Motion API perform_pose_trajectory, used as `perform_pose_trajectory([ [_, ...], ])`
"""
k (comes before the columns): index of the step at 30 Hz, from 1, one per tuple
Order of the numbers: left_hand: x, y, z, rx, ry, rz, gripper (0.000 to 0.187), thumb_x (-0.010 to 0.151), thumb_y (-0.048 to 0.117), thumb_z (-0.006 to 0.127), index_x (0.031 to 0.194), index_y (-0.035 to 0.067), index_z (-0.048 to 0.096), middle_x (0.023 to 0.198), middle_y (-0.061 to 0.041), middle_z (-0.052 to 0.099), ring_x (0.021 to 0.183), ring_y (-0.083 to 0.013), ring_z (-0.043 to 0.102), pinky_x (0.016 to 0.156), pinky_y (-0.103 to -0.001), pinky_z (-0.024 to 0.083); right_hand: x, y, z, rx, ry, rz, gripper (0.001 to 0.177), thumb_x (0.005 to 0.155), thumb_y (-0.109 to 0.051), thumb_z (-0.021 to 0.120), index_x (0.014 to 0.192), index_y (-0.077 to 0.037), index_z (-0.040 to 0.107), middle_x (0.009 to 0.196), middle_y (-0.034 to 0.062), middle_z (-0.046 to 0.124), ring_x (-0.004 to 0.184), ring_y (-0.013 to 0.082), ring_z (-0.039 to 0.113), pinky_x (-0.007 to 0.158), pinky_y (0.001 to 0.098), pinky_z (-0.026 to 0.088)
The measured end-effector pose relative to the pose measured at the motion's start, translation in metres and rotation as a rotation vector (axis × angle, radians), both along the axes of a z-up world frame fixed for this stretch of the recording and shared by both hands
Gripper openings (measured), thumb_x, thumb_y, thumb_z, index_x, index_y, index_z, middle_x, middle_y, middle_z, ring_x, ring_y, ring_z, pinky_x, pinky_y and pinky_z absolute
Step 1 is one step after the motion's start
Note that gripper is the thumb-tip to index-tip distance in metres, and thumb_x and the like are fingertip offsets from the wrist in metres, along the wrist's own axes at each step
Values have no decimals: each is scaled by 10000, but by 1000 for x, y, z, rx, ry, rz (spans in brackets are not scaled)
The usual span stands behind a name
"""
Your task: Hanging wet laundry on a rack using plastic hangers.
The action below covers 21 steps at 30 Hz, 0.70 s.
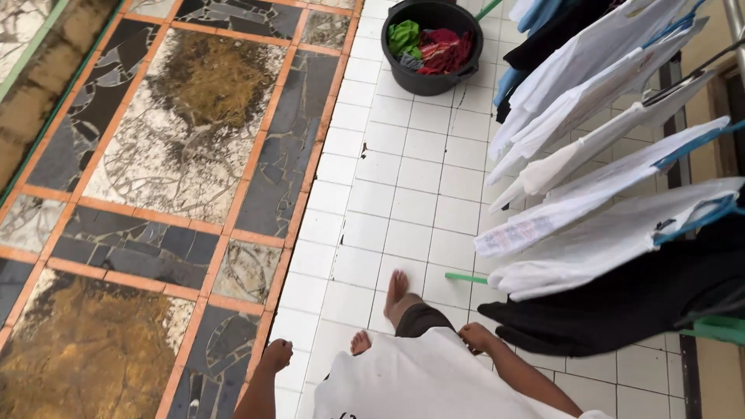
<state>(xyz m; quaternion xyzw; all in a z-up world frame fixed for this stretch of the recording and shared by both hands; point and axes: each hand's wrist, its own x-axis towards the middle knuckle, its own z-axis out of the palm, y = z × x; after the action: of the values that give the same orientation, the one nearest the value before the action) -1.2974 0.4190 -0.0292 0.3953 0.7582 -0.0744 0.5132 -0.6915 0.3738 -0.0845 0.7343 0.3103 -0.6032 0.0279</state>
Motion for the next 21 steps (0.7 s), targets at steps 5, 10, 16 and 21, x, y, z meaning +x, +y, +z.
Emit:
perform_pose_trajectory([
  [5, 71, 151, 3, 35, -33, -94, 551, 1000, 382, 517, 1368, -5, 651, 1169, -248, 756, 993, -358, 777, 891, -474, 614, 28, 79, -41, -30, -12, 77, 346, 859, -358, 665, 991, -84, 830, 944, 149, 795, 731, 285, 784, 625, 399, 671],
  [10, 176, 235, -14, 19, -114, -209, 639, 1029, 590, 410, 1408, 117, 610, 1344, -193, 690, 1299, -397, 613, 1128, -517, 469, 48, 219, 36, 27, -93, 260, 409, 896, -403, 619, 1083, -105, 827, 1112, 168, 787, 1026, 354, 743, 895, 451, 614],
  [16, 239, 391, 31, -6, -222, -154, 773, 1006, 731, 346, 1559, 205, 469, 1534, -189, 529, 1446, -388, 454, 1217, -504, 357, 94, 450, 56, 243, 15, 85, 316, 934, -224, 581, 1061, 19, 739, 929, 219, 767, 689, 274, 729, 578, 340, 621],
  [21, 246, 498, 4, -30, -182, -327, 672, 1038, 622, 386, 1508, 167, 538, 1459, -196, 601, 1399, -397, 511, 1177, -517, 410, 103, 580, 110, 280, 45, -39, 283, 947, -218, 581, 1083, -11, 717, 895, 149, 751, 670, 206, 702, 597, 290, 616],
])
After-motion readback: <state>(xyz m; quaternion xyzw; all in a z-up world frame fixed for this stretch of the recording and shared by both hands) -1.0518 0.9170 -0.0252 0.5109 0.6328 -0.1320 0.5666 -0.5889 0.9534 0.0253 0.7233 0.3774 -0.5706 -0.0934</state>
